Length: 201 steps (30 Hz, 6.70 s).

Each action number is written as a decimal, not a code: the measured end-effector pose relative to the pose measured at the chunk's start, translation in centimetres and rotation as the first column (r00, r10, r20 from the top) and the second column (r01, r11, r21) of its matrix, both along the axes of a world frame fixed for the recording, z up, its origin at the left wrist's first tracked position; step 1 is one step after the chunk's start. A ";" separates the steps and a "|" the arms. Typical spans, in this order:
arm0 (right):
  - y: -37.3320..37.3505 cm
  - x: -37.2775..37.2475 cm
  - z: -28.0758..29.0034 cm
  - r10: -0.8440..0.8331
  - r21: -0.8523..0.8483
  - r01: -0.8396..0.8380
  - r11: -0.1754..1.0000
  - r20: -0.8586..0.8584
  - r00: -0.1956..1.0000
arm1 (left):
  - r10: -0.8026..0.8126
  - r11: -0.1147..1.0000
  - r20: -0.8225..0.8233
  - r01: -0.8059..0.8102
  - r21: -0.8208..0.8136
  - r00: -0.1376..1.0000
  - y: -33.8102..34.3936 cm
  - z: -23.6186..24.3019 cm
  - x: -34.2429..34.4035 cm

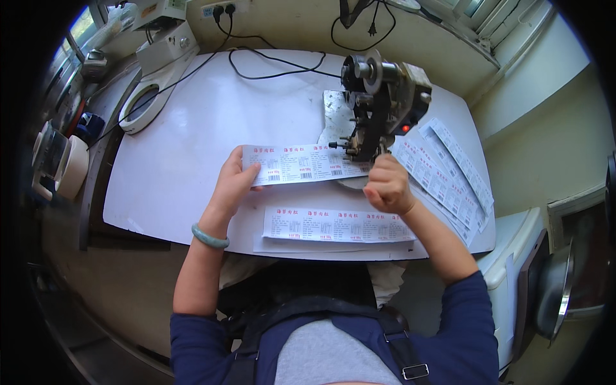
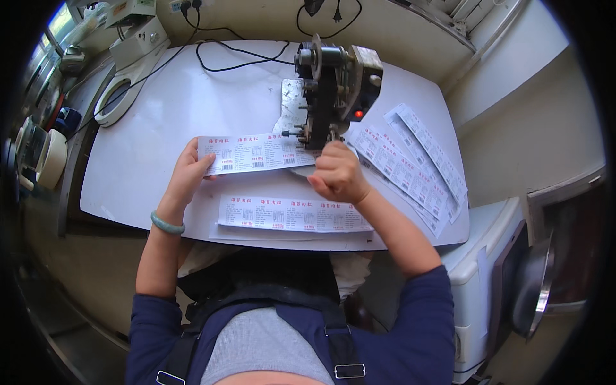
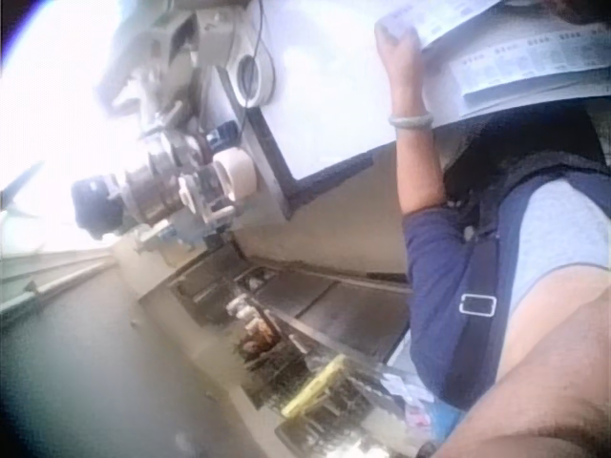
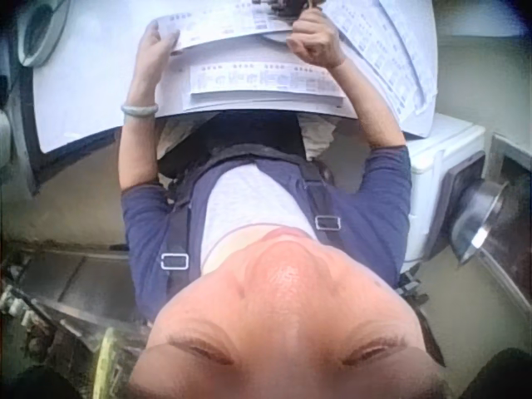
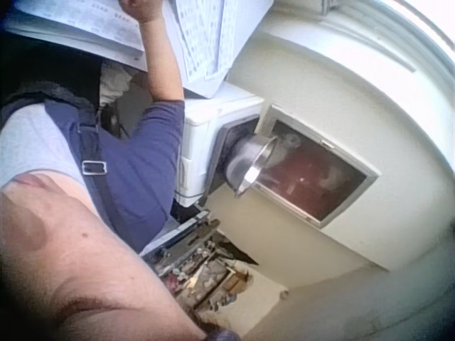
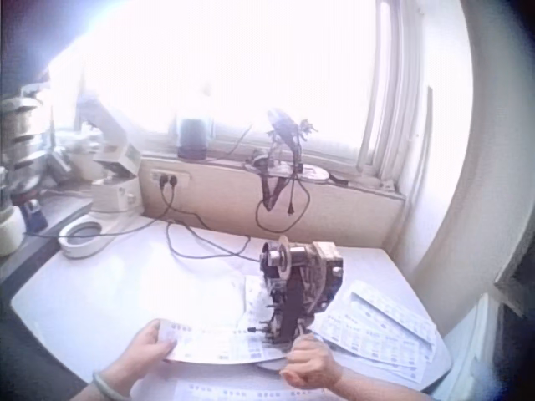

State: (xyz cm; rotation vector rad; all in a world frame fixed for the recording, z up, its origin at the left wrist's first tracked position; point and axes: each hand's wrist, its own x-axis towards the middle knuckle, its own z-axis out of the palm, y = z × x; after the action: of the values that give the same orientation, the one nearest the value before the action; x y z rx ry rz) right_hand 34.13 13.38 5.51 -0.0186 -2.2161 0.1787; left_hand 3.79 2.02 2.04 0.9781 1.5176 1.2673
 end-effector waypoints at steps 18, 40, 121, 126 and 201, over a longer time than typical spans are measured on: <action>3.2 1.4 2.4 -0.035 -0.370 -0.008 0.929 -0.110 0.993 | -0.133 0.991 0.175 0.136 -0.005 0.976 3.8 -0.5 5.9; 3.2 -0.7 6.7 -0.017 -0.440 -0.057 0.896 -0.163 0.986 | -0.186 0.800 -0.956 0.600 -0.014 0.225 -0.6 0.4 10.0; -1.7 5.6 6.4 0.249 -0.758 0.492 0.428 0.623 0.742 | -0.252 0.851 -0.184 0.308 0.425 0.950 -7.6 3.9 2.5; -0.5 4.5 6.2 0.345 -0.763 0.379 0.523 0.596 0.725 | -0.194 0.878 -0.243 0.279 0.388 0.950 -7.9 3.8 1.5; -0.5 1.0 0.3 -0.002 -0.058 0.006 0.998 0.072 0.997 | -0.125 0.983 -0.081 0.134 0.124 0.989 3.3 -1.6 5.6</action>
State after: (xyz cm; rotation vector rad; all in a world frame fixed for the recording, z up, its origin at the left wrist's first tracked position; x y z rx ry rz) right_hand 35.12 12.93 5.82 -0.0623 -2.2818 0.2434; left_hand 9.37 5.32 0.48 1.1995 1.4162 1.2601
